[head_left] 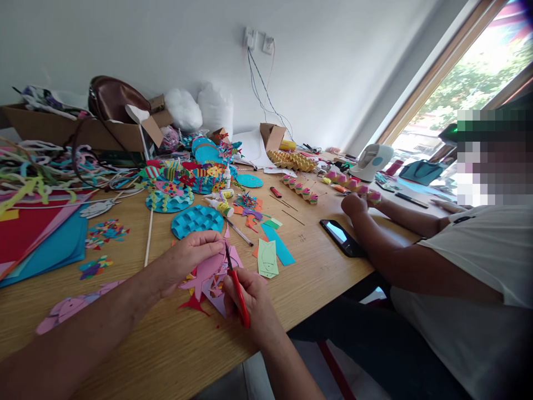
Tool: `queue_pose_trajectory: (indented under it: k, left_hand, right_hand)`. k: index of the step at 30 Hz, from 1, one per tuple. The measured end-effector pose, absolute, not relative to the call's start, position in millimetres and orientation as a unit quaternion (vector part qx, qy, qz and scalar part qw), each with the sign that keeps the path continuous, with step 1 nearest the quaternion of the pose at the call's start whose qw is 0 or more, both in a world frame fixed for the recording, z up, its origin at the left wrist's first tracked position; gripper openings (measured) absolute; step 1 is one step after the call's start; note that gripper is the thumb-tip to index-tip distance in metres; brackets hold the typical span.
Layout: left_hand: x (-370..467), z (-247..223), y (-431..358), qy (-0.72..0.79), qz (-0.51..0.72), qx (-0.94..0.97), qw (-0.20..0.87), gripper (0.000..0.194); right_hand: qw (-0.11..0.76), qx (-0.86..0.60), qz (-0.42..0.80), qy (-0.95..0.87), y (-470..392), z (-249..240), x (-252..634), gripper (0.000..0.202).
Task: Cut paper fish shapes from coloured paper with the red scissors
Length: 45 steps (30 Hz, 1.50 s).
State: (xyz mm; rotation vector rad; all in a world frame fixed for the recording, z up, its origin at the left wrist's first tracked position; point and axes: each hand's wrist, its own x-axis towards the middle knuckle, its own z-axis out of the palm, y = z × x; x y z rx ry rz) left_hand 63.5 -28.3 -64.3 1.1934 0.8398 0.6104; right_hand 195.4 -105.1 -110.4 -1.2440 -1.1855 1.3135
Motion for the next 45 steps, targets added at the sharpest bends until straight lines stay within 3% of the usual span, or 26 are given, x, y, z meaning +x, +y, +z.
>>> queue_pose_trajectory:
  k: [20, 45]
  left_hand:
    - [68.2, -67.4, -36.2, 0.356, 0.282, 0.520, 0.723, 0.019]
    - [58.1, -62.1, -26.6, 0.318, 0.192, 0.558, 0.742, 0.014]
  right_hand:
    - [0.495, -0.494, 0.535, -0.474, -106.5, -111.6, 195.2, 0.048]
    - [0.475, -0.457, 0.566, -0.496, -106.4, -120.4, 205.1, 0.052]
